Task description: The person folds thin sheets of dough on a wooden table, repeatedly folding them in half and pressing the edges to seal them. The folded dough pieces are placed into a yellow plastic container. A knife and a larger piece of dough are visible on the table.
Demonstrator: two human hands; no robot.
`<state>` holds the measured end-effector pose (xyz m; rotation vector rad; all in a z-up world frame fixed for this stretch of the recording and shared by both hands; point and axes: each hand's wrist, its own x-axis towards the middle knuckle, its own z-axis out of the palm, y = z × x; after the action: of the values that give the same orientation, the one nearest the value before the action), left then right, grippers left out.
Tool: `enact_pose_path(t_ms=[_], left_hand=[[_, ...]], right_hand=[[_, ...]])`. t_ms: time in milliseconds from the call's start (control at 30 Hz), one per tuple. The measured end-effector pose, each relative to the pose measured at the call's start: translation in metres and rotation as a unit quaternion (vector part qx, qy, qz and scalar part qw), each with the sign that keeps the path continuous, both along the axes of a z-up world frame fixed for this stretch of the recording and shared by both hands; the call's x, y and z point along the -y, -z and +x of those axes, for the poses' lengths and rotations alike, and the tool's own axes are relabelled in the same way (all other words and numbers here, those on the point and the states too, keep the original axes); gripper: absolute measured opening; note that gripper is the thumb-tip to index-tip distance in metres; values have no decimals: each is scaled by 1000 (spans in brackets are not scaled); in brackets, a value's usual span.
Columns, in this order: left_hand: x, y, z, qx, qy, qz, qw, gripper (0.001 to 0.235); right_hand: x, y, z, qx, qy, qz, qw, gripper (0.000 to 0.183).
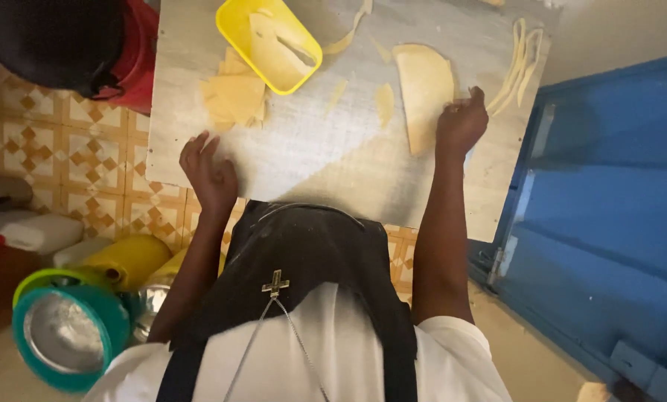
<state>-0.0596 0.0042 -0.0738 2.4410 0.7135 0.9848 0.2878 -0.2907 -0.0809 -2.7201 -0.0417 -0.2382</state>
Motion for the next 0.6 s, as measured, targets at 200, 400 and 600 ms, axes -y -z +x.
enact_pose_path(t_ms=[200,400,600], left_hand=[[5,-15,5,2,5,-18,1000,37],[20,-18,9,16,6,-62,998,36],[32,-13,13,60,99,-161,980,19]], right_hand=[[-8,-16,-15,77,-21,21,997,28],[-14,-26,-16,130,-93,138,978,43],[-8,-33,-21,-256,29,438,861,60]])
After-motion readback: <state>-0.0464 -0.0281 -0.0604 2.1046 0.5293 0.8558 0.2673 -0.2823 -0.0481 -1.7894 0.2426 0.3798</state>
